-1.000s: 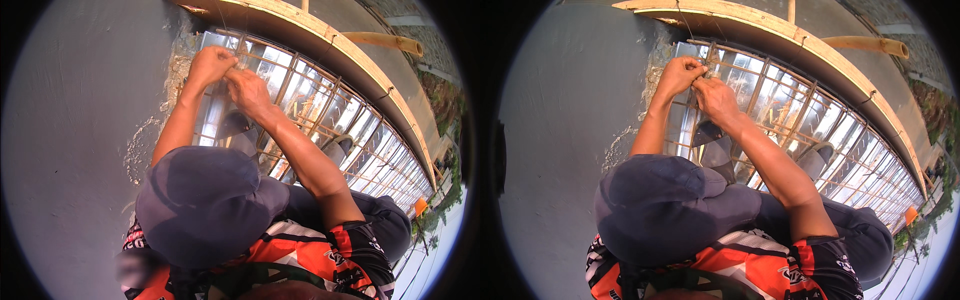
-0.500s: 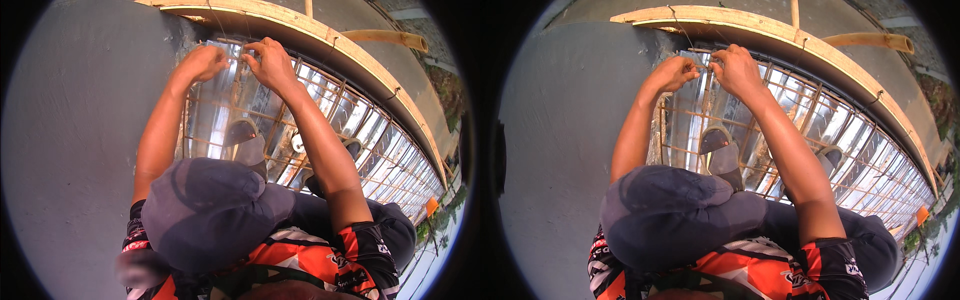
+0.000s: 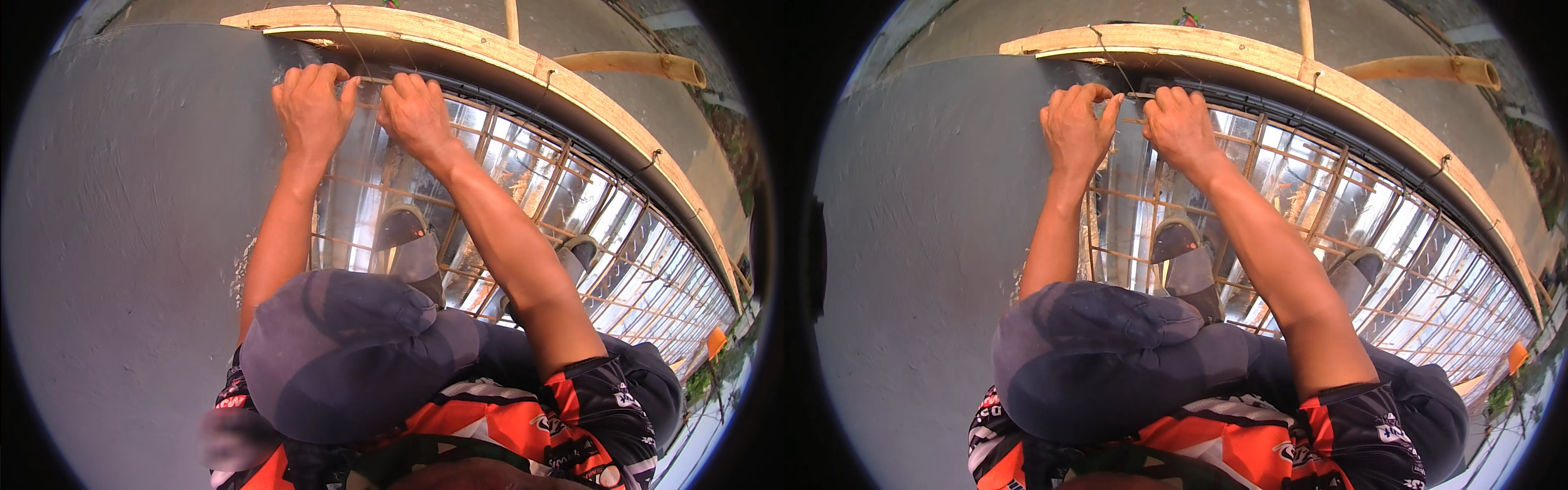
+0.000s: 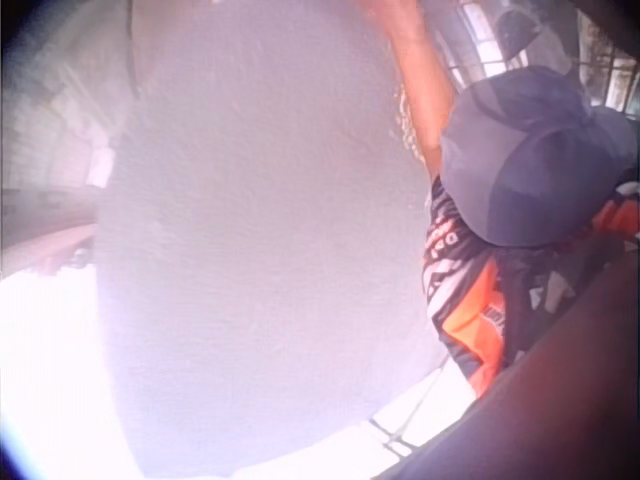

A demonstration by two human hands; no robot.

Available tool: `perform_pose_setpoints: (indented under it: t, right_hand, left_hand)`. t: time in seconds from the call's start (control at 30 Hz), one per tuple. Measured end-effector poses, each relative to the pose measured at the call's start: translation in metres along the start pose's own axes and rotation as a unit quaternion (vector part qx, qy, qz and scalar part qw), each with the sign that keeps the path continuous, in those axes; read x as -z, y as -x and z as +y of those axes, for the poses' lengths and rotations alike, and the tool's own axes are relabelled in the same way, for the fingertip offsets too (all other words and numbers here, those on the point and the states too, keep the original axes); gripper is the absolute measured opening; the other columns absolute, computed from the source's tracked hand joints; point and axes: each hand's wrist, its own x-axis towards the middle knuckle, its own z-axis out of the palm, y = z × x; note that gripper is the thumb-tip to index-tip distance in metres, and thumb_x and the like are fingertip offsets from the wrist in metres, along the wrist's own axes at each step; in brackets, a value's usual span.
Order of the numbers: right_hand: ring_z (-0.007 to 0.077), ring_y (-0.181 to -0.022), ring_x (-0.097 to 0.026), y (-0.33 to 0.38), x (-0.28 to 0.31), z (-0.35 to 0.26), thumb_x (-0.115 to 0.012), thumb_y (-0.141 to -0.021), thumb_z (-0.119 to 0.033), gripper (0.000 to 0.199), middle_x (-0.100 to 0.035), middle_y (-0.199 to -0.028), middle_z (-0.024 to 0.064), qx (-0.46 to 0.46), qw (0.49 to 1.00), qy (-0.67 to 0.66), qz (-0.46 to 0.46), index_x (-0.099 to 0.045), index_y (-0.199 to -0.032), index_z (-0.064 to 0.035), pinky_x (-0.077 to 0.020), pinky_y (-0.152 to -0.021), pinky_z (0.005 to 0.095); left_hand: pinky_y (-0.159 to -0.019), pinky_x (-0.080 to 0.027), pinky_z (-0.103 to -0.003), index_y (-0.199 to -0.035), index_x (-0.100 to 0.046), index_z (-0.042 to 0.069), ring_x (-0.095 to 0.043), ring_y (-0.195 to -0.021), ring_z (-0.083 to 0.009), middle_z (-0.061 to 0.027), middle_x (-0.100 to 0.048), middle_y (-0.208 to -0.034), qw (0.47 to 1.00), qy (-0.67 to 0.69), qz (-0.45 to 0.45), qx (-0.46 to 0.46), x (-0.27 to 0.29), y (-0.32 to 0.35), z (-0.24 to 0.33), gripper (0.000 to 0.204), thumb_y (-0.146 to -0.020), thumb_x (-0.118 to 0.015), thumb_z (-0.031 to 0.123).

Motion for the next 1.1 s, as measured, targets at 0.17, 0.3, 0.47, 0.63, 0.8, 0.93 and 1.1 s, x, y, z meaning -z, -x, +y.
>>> perform_pose_setpoints:
  t: [0.17,0.3,0.47,0.63,0.8,0.93,1.1]
  right_hand:
    - [0.0232,-0.092,-0.062,0.005,-0.009,-0.007,-0.08,-0.086,-0.023,0.015,-0.058,-0.091,0.0036,-0.007,0.998,-0.009,0.065,-0.068,-0.086,-0.0145,-0.0408,-0.08,0.0436]
    - [0.0235,-0.091,-0.063,0.009,-0.006,-0.007,-0.082,-0.088,-0.02,0.014,-0.059,-0.091,0.0032,-0.012,0.996,-0.044,0.07,-0.07,-0.088,-0.0145,-0.0408,-0.079,0.0432]
    - [0.0292,-0.097,-0.066,0.014,0.008,0.002,-0.081,-0.091,-0.014,0.011,-0.065,-0.097,0.0077,-0.048,0.989,-0.137,0.01,-0.077,-0.099,-0.009,-0.0487,-0.083,0.0466]
    - [0.0357,-0.103,-0.068,0.016,0.022,0.002,-0.073,-0.093,-0.01,0.023,-0.067,-0.1,0.0139,-0.085,0.971,-0.216,-0.061,-0.08,-0.114,-0.0027,-0.0558,-0.092,0.0467]
    - [0.0338,-0.093,-0.072,0.007,0.041,0.0,-0.073,-0.094,-0.014,0.033,-0.073,-0.105,0.0149,-0.205,0.937,-0.28,-0.041,-0.078,-0.124,-0.0018,-0.0587,-0.087,0.0457]
    - [0.0305,-0.092,-0.077,-0.016,0.037,0.002,-0.077,-0.096,-0.023,0.037,-0.079,-0.117,0.0181,-0.264,0.912,-0.312,-0.041,-0.077,-0.128,-0.0028,-0.0604,-0.086,0.0433]
    - [0.0324,-0.092,-0.08,-0.045,0.043,-0.006,-0.075,-0.103,-0.028,0.03,-0.083,-0.1,0.0161,-0.3,0.903,-0.281,-0.123,-0.078,-0.114,0.0001,-0.0608,-0.088,0.0425]
  left_hand:
    - [-0.071,-0.053,-0.029,-0.123,-0.08,0.0,-0.07,-0.081,-0.01,-0.0076,-0.083,-0.094,0.888,0.298,-0.116,0.33,-0.029,0.041,0.013,0.043,-0.1,-0.084,0.035]
    - [-0.069,-0.052,-0.028,-0.131,-0.068,-0.002,-0.067,-0.077,-0.011,-0.0097,-0.081,-0.098,0.834,0.413,-0.095,0.353,-0.066,0.041,0.007,0.049,-0.098,-0.086,0.028]
    - [-0.057,-0.045,-0.028,-0.138,-0.055,0.0,-0.059,-0.068,-0.0088,-0.0106,-0.08,-0.101,0.772,0.467,-0.087,0.421,-0.066,0.032,0.023,0.058,-0.096,-0.089,0.02]
    - [-0.047,-0.034,-0.026,-0.145,-0.049,-0.001,-0.054,-0.063,-0.0059,-0.0085,-0.076,-0.099,0.698,0.522,-0.036,0.488,-0.074,0.037,0.026,0.061,-0.097,-0.085,0.011]
    - [-0.049,-0.034,-0.023,-0.143,-0.049,-0.001,-0.055,-0.064,-0.0052,-0.009,-0.075,-0.104,0.614,0.636,-0.009,0.466,-0.082,0.036,0.037,0.052,-0.101,-0.078,0.005]
    - [-0.057,-0.042,-0.021,-0.143,-0.047,-0.001,-0.061,-0.076,-0.0056,-0.0101,-0.074,-0.112,0.627,0.656,-0.02,0.419,-0.086,0.037,0.034,0.049,-0.103,-0.074,0.004]
    - [-0.072,-0.052,-0.025,-0.146,-0.043,0.001,-0.067,-0.088,-0.0088,-0.0114,-0.074,-0.12,0.723,0.611,-0.042,0.319,-0.086,0.038,0.027,0.055,-0.102,-0.075,0.007]
